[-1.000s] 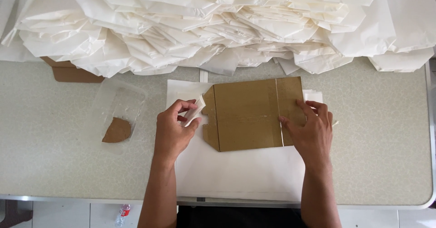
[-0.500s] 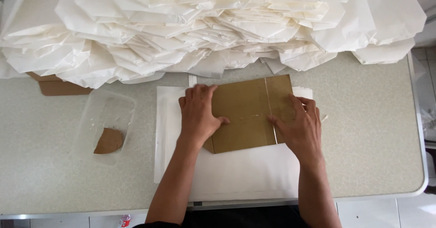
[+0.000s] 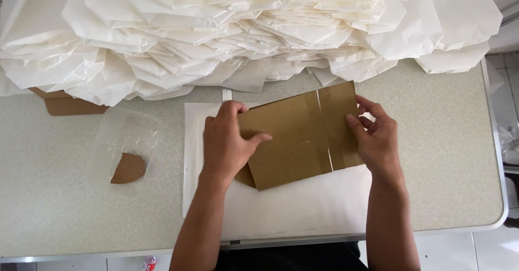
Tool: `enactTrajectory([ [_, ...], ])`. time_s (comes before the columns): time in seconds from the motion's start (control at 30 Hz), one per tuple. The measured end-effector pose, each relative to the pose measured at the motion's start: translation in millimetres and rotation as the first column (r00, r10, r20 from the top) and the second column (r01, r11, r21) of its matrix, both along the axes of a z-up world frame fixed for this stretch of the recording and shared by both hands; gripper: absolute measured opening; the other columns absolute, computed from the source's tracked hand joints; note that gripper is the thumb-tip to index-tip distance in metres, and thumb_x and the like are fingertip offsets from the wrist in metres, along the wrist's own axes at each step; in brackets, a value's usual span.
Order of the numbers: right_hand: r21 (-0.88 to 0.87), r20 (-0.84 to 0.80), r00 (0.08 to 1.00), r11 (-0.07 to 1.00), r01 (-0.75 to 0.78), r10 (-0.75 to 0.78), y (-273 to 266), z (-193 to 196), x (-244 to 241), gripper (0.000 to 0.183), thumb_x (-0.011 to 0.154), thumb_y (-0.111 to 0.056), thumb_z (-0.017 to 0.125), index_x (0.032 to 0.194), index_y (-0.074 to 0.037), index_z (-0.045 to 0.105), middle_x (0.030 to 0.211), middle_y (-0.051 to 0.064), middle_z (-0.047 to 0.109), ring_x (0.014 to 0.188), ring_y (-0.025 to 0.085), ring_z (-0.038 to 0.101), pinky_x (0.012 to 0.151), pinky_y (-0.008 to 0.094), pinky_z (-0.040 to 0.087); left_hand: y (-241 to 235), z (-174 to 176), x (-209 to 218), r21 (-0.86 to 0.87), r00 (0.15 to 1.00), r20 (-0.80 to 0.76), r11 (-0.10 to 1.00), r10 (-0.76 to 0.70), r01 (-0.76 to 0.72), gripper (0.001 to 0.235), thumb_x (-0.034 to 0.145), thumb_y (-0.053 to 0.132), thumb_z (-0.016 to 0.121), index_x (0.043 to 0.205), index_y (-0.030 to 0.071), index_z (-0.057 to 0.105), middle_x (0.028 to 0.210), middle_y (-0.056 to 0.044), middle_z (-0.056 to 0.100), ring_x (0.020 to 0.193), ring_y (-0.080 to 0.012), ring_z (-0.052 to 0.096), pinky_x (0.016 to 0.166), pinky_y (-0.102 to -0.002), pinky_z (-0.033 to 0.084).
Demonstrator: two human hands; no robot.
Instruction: Folding white paper sheets around a cardboard template to create a uniform shape for packaging.
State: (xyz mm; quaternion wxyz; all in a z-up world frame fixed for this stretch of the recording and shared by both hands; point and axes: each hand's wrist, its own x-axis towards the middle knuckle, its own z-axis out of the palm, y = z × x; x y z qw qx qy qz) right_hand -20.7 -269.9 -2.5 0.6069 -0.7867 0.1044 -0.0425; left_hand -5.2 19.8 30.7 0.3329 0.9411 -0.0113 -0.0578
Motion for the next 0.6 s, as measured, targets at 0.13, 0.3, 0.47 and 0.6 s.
enactTrajectory([
  [0.13, -0.069, 0.16, 0.986, 0.997, -0.036, 0.047, 4, 21, 6, 0.045, 0.098, 0.008, 0.065, 0.143, 0.005, 0.056, 0.106, 0.009, 0.048, 0.092, 0.024, 0.068, 0.084, 0.039, 0.06, 20, 26, -20, -0.487, 0.999, -0.05, 0.873, 0.002, -0.026, 0.04, 0.085, 0.035, 0.082, 0.096, 0.005, 0.058, 0.068, -0.012, 0.07, 0.056, -0.018, 0.061, 0.049, -0.032, 0.052],
  [0.3, -0.388, 0.27, 0.83, 0.844, -0.371, 0.489, 29, 78, 1, 0.088, 0.088, -0.07, 0.051, 0.141, 0.0, 0.058, 0.144, 0.031, 0.048, 0.14, 0.058, 0.042, 0.114, 0.069, 0.033, 46, 6, -25, -0.727, 0.989, -0.14, 0.672, 0.053, -0.139, 0.02, 0.099, 0.019, 0.061, 0.105, 0.008, 0.045, 0.096, -0.015, 0.065, 0.073, -0.0151, 0.053, 0.056, -0.027, 0.039],
  [0.47, -0.492, 0.293, 0.631, 0.679, -0.544, 0.718, 48, 72, -34, 0.074, 0.077, -0.053, 0.07, 0.136, -0.01, 0.06, 0.144, 0.012, 0.059, 0.138, 0.03, 0.055, 0.118, 0.053, 0.042, 39, 21, -36, -0.844, 0.954, -0.285, 0.447, 0.094, -0.296, 0.024, 0.096, 0.015, 0.057, 0.113, 0.016, 0.04, 0.128, -0.008, 0.061, 0.072, -0.0136, 0.052, 0.056, -0.028, 0.043],
  [0.6, -0.438, 0.435, 0.781, 0.863, -0.251, 0.448, 52, 57, -30, 0.022, 0.086, 0.001, 0.07, 0.09, -0.016, 0.082, 0.103, 0.0, 0.08, 0.101, 0.025, 0.077, 0.104, 0.041, 0.055, 31, 23, -49, -0.913, 0.966, -0.26, 0.329, -0.016, -0.24, 0.053, 0.092, 0.041, 0.061, 0.127, 0.014, 0.032, 0.142, -0.011, 0.05, 0.085, -0.013, 0.058, 0.062, -0.025, 0.045],
])
